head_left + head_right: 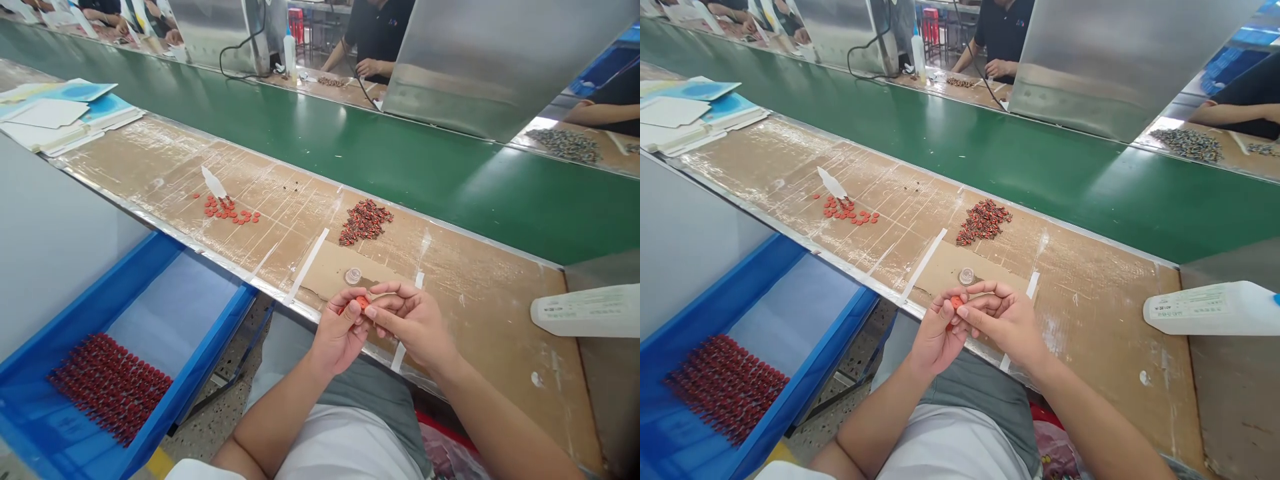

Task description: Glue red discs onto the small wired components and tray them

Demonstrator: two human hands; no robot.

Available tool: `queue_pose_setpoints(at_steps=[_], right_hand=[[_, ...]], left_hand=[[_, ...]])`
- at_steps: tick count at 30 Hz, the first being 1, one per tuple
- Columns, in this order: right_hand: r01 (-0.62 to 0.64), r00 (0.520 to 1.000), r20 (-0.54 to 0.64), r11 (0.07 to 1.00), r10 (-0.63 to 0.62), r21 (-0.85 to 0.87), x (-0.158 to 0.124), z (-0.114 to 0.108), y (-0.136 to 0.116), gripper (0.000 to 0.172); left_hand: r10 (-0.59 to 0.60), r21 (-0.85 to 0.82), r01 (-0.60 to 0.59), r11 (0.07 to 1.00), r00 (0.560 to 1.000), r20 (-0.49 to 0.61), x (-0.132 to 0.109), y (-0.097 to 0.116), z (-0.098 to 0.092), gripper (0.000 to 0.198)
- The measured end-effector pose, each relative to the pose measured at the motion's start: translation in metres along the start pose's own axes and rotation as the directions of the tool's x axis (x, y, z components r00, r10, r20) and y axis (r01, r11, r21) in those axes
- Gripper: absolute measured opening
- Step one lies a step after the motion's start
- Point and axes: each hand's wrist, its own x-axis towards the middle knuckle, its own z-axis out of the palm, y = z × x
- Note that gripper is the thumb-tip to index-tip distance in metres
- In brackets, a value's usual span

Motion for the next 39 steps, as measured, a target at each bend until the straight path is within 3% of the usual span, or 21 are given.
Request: queue_pose_setpoints(at_steps=[9, 12, 15, 18, 20, 22, 25, 30, 35, 39], right_hand=[[-0.023, 0.990, -0.131, 0.984, 0.046, 0.174, -0.001, 0.011, 0.014, 0.037], [0.037, 0.990, -0.135, 0.996, -0.026, 0.079, -0.002, 0.012, 0.015, 0.038], [0.167, 0.967, -0.151, 0.960, -0.203, -0.226, 0.015, -0.011, 0.011, 0.035], [0.236, 0.855, -0.260, 0.783, -0.449, -0.575, 0.060, -0.059, 0.008, 0.040], [0.130, 0.814, -0.268, 0.611, -0.515, -0.781, 0.099, -0.094, 0.007, 0.041], [-0.026, 0.831, -0.253, 0.420, -0.496, -0.907, 0.136, -0.123, 0.007, 0.039], [-0.063, 0.840, -0.244, 0.359, -0.484, -0.931, 0.176, -0.146, 0.006, 0.040], [-0.105, 0.849, -0.242, 0.299, -0.470, -0.949, 0.208, -0.149, 0.004, 0.039], [-0.101, 0.871, -0.218, 0.273, -0.440, -0.957, 0.215, -0.151, 0.007, 0.035], [-0.031, 0.881, -0.162, 0.288, -0.444, -0.957, 0.198, -0.157, 0.006, 0.032]], left_hand=[[0.050, 0.064, -0.050, 0.997, 0.999, -0.002, 0.001, -0.008, -0.006, 0.032], [0.034, 0.041, -0.035, 0.999, 0.999, 0.010, 0.003, -0.006, -0.007, 0.028], [0.077, -0.046, -0.077, 0.996, 0.997, -0.006, 0.009, 0.007, -0.008, 0.023], [0.133, -0.085, -0.135, 0.987, 0.991, -0.029, 0.021, 0.026, -0.017, 0.026], [0.149, -0.086, -0.153, 0.985, 0.988, -0.047, 0.032, 0.037, -0.027, 0.024], [0.162, -0.086, -0.167, 0.982, 0.985, -0.063, 0.045, 0.045, -0.039, 0.020], [0.183, -0.047, -0.189, 0.981, 0.978, -0.101, 0.062, 0.051, -0.053, 0.018], [0.195, -0.013, -0.199, 0.980, 0.971, -0.135, 0.074, 0.052, -0.061, 0.020], [0.200, 0.057, -0.194, 0.979, 0.971, -0.133, 0.072, 0.050, -0.062, 0.023], [0.204, 0.078, -0.195, 0.978, 0.970, -0.130, 0.072, 0.048, -0.063, 0.024]])
